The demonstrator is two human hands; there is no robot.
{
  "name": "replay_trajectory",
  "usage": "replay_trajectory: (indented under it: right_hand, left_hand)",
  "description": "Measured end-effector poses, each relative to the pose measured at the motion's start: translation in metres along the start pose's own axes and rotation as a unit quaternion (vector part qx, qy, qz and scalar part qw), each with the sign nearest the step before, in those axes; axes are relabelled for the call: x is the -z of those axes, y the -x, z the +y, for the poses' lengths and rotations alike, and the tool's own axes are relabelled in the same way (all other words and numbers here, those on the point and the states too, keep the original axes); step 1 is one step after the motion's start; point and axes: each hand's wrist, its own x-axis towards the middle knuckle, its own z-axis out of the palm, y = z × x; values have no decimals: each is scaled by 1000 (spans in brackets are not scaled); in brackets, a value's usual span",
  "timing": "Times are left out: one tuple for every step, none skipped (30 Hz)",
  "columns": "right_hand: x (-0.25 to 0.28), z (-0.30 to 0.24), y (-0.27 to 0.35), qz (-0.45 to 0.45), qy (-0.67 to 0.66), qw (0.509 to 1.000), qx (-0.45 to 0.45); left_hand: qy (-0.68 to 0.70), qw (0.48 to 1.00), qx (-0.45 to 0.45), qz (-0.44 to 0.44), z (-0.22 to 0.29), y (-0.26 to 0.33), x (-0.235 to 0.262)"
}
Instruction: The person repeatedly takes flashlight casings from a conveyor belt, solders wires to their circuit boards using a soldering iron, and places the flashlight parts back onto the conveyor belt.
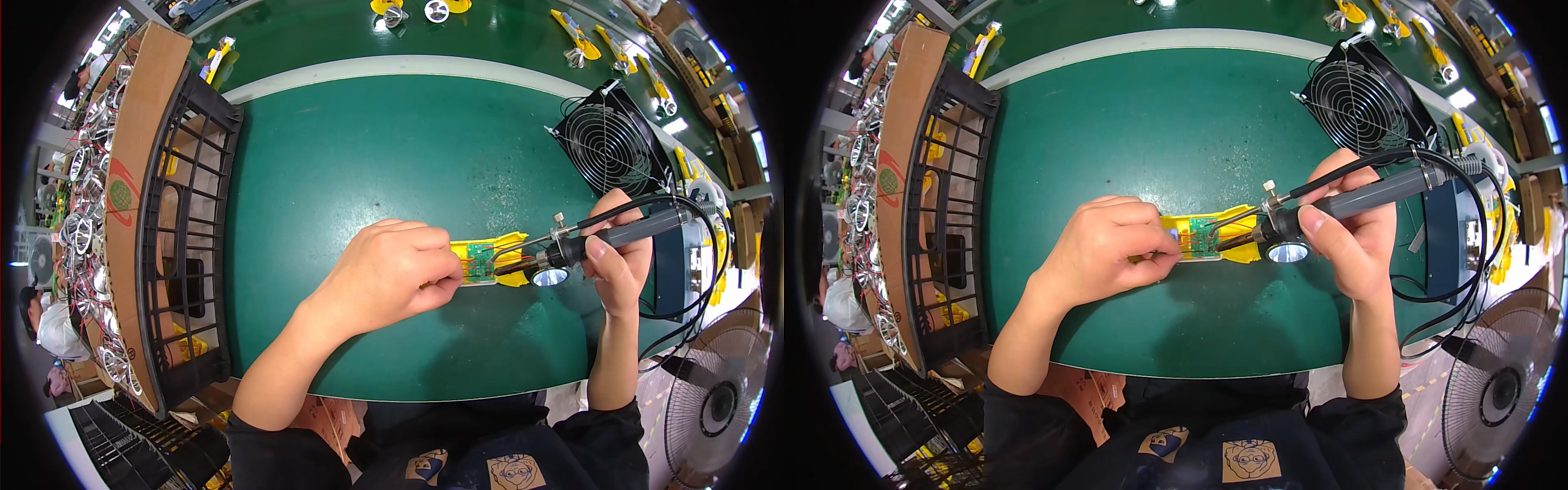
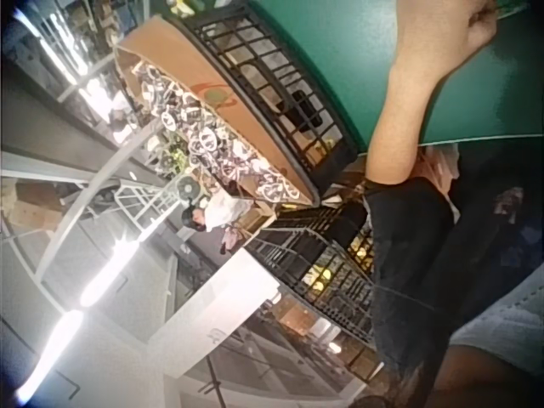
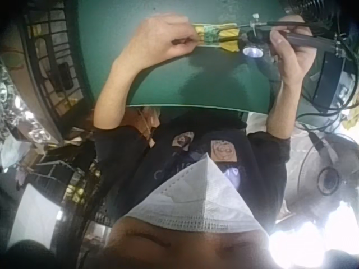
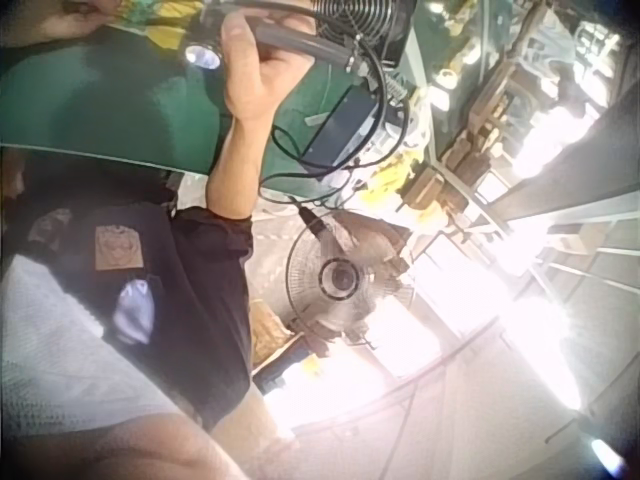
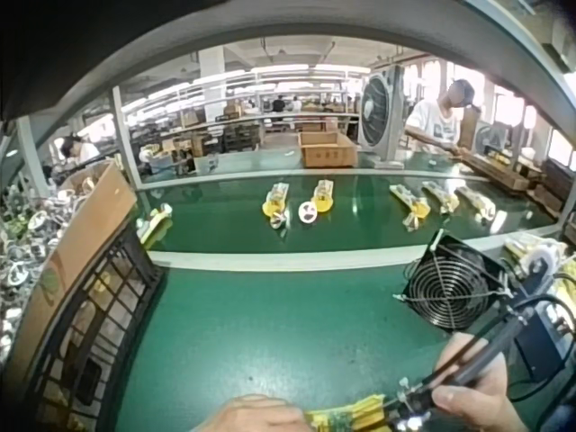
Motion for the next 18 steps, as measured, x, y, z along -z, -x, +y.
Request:
replay_trajectory:
  right_hand:
    - [1, 0, 0, -13, 9, 1000, -4]
    - [1, 1, 0, -13, 8, 1000, -4]
    - [0, 1, 0, -5, -3, 1000, 1]
    - [0, 1, 1, 2, -14, 1000, 7]
    - [1, 2, 0, 2, -14, 1000, 7]
    - [1, 2, 1, -1, -12, 1000, 8]
    - [2, 2, 1, -5, -10, 1000, 10]
    - [2, 2, 1, -5, -10, 1000, 10]
    - [2, 2, 1, -10, -5, 1000, 11]
    - [2, 3, 1, -14, -1, 1000, 12]
    - [2, 3, 1, -14, -1, 1000, 12]
    - [2, 3, 1, -16, -5, 1000, 12]
    - [3, 3, 2, -18, -9, 1000, 12]
    - [3, 3, 2, -18, -9, 1000, 12]
    - [2, 3, 2, -16, -8, 1000, 15]
    - [2, 3, 2, -15, -7, 1000, 19]
    - [2, 3, 2, -15, -7, 1000, 19]
    - [2, 4, 1, -16, -6, 1000, 20]
  left_hand:
    - [-1, 1000, 0, 0, 0, 0, 0]
    - [-1, 1000, 0, -1, -1, 0, 0]
    - [0, 1000, -1, -2, -1, -1, 0]
    - [0, 1000, -1, -2, -1, -1, 0]
    - [1, 1000, -1, -1, -1, -1, -1]
    - [3, 1000, -1, 0, -1, -1, -1]
    - [3, 1000, -1, 0, -1, -1, -1]
    - [5, 1000, 0, -1, -1, -1, -1]
    - [8, 1000, 2, -1, -1, 0, -1]
    - [8, 1000, 2, -2, -1, 0, -1]
    - [7, 1000, 3, -4, -1, 0, -1]
    - [6, 1000, 4, -6, -1, 0, -1]
    - [6, 1000, 4, -6, -1, 0, -1]
    - [8, 1000, 5, -5, -1, 0, -2]
    - [9, 1000, 6, -5, -1, 0, -1]
    - [9, 1000, 7, -5, -1, 0, -1]
    - [7, 1000, 7, -6, -1, 0, -1]
    - [6, 1000, 7, -7, -1, 0, -1]
